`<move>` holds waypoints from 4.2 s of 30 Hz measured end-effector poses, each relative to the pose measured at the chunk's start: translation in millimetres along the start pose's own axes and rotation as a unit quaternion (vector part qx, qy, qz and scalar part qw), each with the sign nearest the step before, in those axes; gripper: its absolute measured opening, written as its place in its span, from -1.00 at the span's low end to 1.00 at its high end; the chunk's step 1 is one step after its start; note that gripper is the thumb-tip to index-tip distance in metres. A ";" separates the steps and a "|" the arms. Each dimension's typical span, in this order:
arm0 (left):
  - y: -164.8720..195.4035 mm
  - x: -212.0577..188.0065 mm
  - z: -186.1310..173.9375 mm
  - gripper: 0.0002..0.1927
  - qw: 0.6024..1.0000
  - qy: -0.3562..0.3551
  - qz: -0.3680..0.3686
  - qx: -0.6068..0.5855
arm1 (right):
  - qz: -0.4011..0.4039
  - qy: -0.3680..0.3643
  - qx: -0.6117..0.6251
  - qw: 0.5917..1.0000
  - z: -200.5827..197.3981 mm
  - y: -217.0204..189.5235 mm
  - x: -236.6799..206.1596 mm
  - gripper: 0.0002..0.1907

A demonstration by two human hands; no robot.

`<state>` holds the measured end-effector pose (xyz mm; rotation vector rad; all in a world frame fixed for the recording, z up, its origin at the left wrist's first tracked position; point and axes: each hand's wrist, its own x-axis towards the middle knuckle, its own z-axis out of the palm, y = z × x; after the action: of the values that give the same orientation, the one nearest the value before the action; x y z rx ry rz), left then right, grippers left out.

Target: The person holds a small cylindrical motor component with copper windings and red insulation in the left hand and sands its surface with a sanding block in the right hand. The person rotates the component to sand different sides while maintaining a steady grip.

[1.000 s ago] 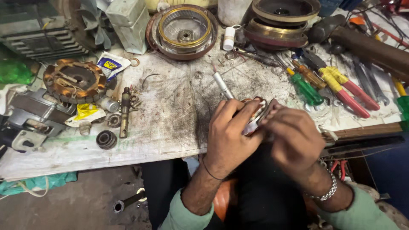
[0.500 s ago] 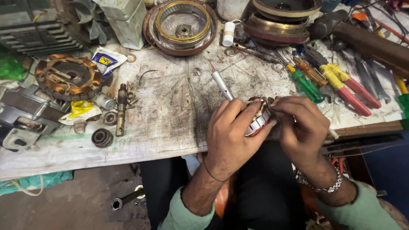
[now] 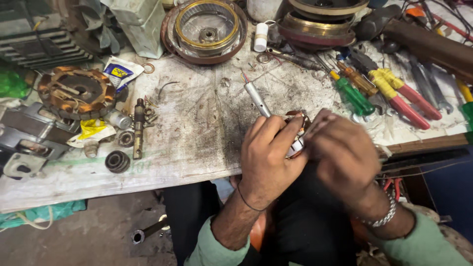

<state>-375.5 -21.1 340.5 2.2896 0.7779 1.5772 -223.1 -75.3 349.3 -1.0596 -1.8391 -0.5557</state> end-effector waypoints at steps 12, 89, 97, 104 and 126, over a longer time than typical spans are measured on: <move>-2.2 -3.6 1.0 -0.51 1.000 0.003 0.016 0.021 | -0.019 0.011 -0.030 0.999 8.0 3.4 -10.0 -0.73; -8.7 -6.6 4.7 -0.57 1.000 -0.002 0.010 -0.011 | 0.003 -0.035 0.027 0.999 0.8 -0.9 -0.9 -0.75; -7.8 -8.7 4.6 -0.52 1.000 -0.019 0.019 0.011 | -0.051 0.020 -0.007 0.998 8.6 7.9 -15.6 -0.74; -5.5 -7.8 1.7 -0.50 0.999 -0.020 0.029 0.010 | -0.015 -0.005 -0.017 1.000 4.8 0.4 -10.0 -0.72; -2.1 -7.1 3.5 -0.51 0.998 -0.003 0.047 0.032 | 0.001 0.022 -0.029 0.999 8.5 5.7 -21.5 -0.77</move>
<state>-374.8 -23.0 332.5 2.4086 0.7405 1.6070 -217.8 -75.4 326.1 -1.0797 -1.7926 -0.6297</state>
